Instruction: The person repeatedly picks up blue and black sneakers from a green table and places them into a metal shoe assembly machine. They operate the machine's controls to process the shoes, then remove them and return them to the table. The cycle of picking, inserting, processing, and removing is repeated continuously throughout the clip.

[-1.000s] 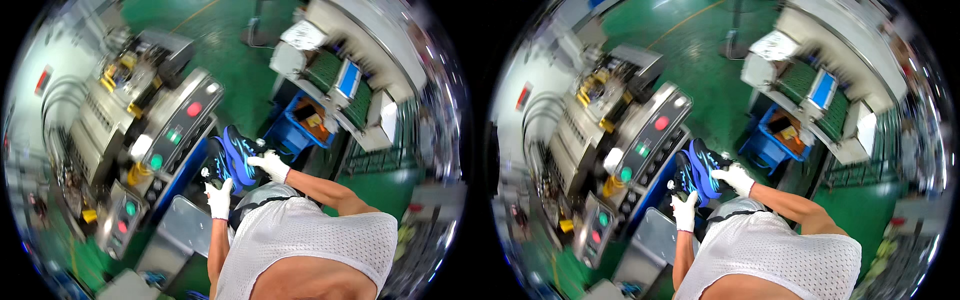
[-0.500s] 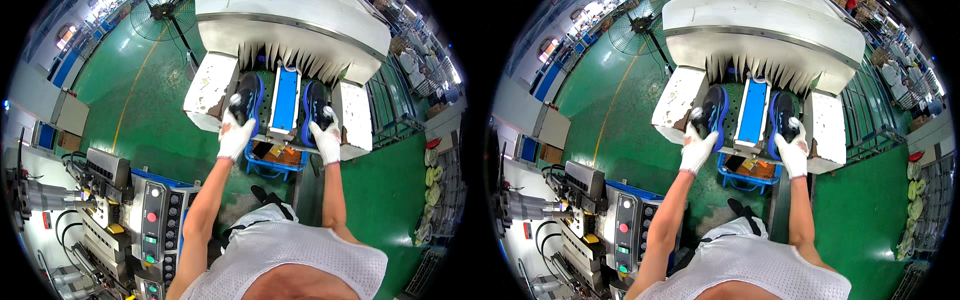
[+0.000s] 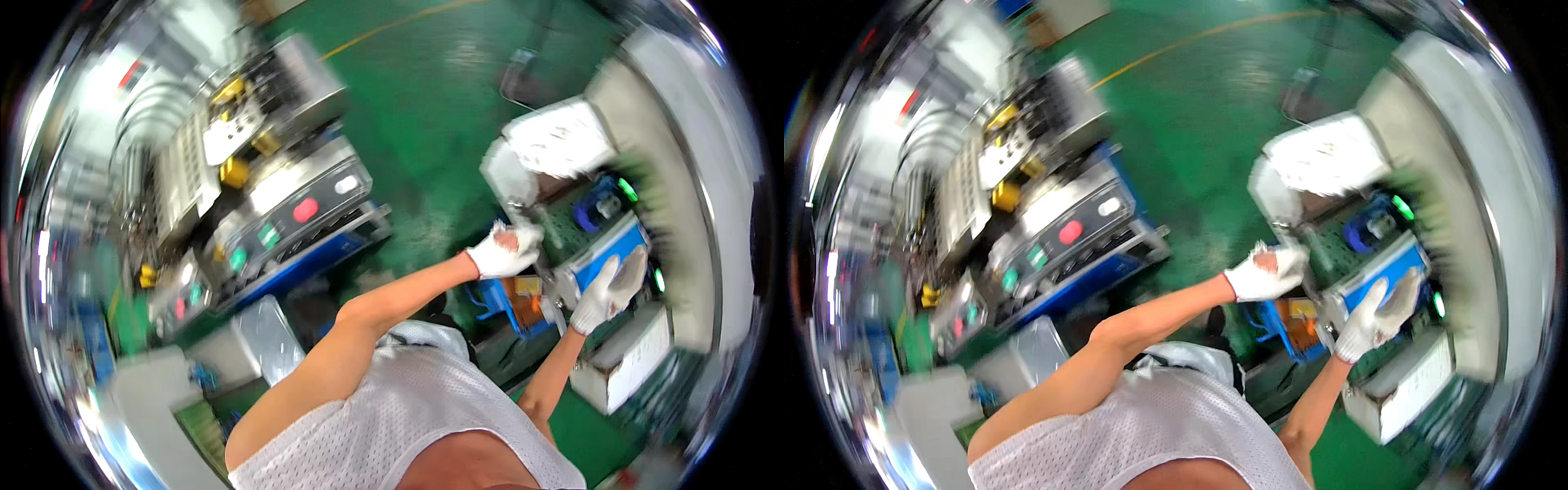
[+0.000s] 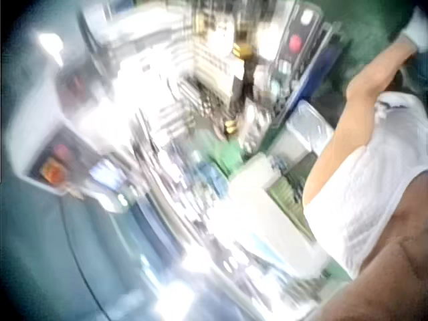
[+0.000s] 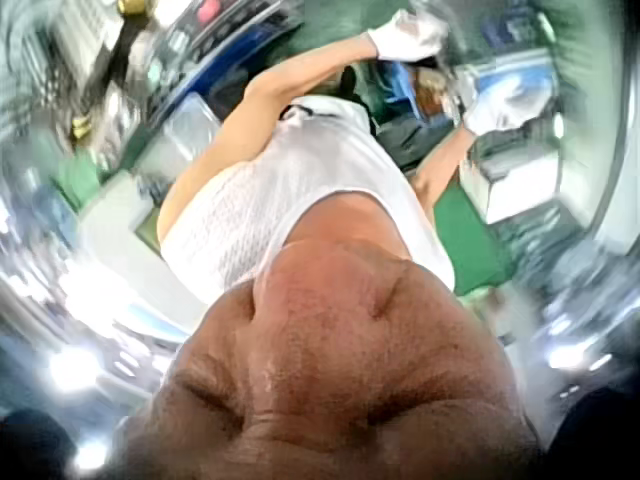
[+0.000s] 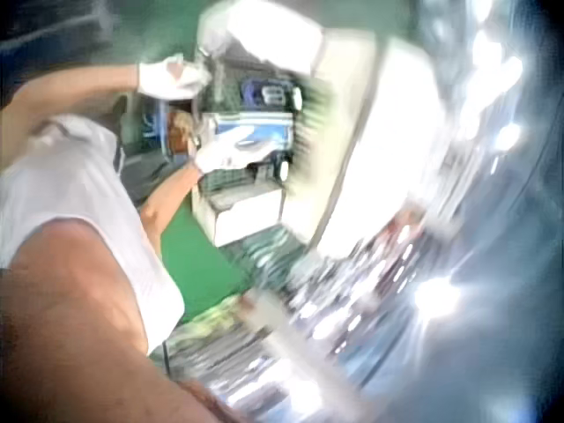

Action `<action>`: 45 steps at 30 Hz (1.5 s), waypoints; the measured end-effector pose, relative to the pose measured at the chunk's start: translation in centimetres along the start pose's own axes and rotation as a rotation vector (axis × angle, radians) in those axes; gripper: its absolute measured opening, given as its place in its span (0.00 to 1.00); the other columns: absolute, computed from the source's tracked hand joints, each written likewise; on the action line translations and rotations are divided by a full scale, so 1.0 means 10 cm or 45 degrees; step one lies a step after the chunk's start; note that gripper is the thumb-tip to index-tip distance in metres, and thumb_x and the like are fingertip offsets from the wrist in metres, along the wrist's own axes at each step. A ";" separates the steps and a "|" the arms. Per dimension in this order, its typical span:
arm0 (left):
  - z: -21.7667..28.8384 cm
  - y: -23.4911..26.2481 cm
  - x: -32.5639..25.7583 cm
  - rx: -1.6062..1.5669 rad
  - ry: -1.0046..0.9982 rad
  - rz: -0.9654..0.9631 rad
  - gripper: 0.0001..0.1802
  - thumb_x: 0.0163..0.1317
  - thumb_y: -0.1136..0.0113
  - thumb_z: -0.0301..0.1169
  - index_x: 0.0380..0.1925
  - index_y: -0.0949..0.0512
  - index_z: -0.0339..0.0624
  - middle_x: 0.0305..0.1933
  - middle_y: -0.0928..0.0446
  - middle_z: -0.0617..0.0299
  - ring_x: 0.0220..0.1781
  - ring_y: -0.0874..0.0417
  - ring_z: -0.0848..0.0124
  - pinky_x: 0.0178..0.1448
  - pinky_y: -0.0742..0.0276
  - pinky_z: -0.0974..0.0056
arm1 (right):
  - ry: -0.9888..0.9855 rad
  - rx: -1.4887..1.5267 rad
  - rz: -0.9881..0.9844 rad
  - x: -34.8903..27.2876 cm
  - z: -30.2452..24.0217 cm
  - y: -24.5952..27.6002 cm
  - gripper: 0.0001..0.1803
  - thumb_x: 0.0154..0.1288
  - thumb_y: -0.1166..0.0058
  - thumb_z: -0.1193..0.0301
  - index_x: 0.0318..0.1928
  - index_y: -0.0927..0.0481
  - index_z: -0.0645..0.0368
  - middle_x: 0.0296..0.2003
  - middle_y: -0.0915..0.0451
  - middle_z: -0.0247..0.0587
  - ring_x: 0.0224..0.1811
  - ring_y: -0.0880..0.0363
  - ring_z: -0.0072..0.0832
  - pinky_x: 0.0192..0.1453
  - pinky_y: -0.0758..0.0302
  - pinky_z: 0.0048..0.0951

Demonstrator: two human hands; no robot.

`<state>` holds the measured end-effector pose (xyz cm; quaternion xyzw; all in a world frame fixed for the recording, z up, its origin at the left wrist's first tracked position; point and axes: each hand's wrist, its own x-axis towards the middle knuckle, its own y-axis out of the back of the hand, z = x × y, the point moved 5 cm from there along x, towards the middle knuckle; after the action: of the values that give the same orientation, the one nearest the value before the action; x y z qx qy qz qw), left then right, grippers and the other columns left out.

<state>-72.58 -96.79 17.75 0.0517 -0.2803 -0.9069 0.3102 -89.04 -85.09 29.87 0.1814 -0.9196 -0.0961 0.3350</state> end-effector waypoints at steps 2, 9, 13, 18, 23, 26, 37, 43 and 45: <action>-0.58 0.13 -1.08 0.231 0.258 -0.155 0.19 0.69 0.47 0.43 0.50 0.21 0.40 0.49 0.17 0.46 0.53 0.16 0.48 0.59 0.23 0.47 | -0.322 0.546 -0.619 -0.66 -0.16 -0.84 0.29 0.72 0.41 0.70 0.68 0.31 0.68 0.65 0.24 0.52 0.65 0.24 0.37 0.70 0.29 0.37; -2.08 0.41 -6.33 0.157 2.109 0.830 0.28 0.65 0.49 0.45 0.47 0.19 0.27 0.52 0.19 0.31 0.54 0.15 0.42 0.57 0.19 0.44 | -0.109 0.097 -2.360 -3.38 0.00 -2.30 0.31 0.68 0.38 0.71 0.67 0.32 0.70 0.63 0.24 0.62 0.66 0.23 0.44 0.70 0.27 0.37; -1.23 0.19 -8.60 -0.062 2.405 1.616 0.27 0.66 0.46 0.52 0.54 0.20 0.45 0.59 0.19 0.45 0.60 0.18 0.49 0.62 0.23 0.44 | 0.395 -0.235 -2.606 -4.18 -0.59 -2.46 0.30 0.67 0.36 0.65 0.64 0.26 0.68 0.57 0.18 0.58 0.58 0.17 0.43 0.61 0.21 0.38; -0.45 -0.45 -10.24 0.125 2.704 1.855 0.26 0.60 0.37 0.46 0.56 0.21 0.50 0.61 0.21 0.50 0.64 0.21 0.50 0.66 0.28 0.40 | 0.533 -0.357 -2.793 -5.13 -0.95 -2.73 0.32 0.66 0.36 0.65 0.66 0.28 0.66 0.60 0.20 0.55 0.60 0.19 0.40 0.63 0.23 0.36; 0.08 -0.53 -11.67 0.336 2.766 2.141 0.30 0.59 0.33 0.39 0.61 0.24 0.44 0.61 0.21 0.49 0.64 0.21 0.49 0.68 0.29 0.49 | 0.713 -0.648 -2.740 -5.46 -1.67 -2.61 0.32 0.66 0.36 0.60 0.66 0.25 0.63 0.61 0.20 0.50 0.61 0.19 0.32 0.62 0.24 0.32; 0.06 -0.56 -12.01 0.134 2.763 2.029 0.32 0.57 0.31 0.43 0.61 0.25 0.44 0.64 0.23 0.49 0.65 0.22 0.51 0.68 0.29 0.49 | 0.661 -0.754 -2.788 -5.51 -1.66 -2.54 0.31 0.66 0.37 0.60 0.66 0.25 0.62 0.58 0.18 0.50 0.53 0.16 0.37 0.59 0.22 0.35; -0.40 -0.91 -10.92 0.120 2.745 1.376 0.32 0.52 0.34 0.52 0.49 0.24 0.40 0.50 0.18 0.47 0.54 0.17 0.48 0.60 0.27 0.44 | 1.365 -0.819 -2.800 -6.11 -2.59 -2.23 0.36 0.66 0.42 0.48 0.64 0.24 0.63 0.61 0.19 0.51 0.66 0.23 0.42 0.70 0.28 0.37; -0.30 -0.32 -9.44 -0.474 2.222 1.968 0.34 0.54 0.25 0.43 0.55 0.25 0.32 0.50 0.19 0.48 0.50 0.18 0.58 0.57 0.23 0.53 | 0.933 -0.503 -3.194 -6.46 -3.44 -1.89 0.33 0.72 0.52 0.44 0.62 0.21 0.57 0.66 0.25 0.52 0.67 0.26 0.46 0.71 0.31 0.39; -0.03 0.20 -8.84 -0.660 1.824 2.185 0.33 0.56 0.27 0.38 0.56 0.26 0.28 0.49 0.19 0.51 0.49 0.19 0.66 0.56 0.23 0.59 | 1.015 -0.394 -3.193 -6.53 -3.36 -1.92 0.35 0.71 0.50 0.41 0.61 0.20 0.58 0.60 0.20 0.54 0.62 0.21 0.45 0.67 0.27 0.39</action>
<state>-0.54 -45.92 11.50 0.2824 0.2130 -0.1895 0.9160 -15.64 -78.50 11.60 0.8785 0.0511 -0.3821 0.2823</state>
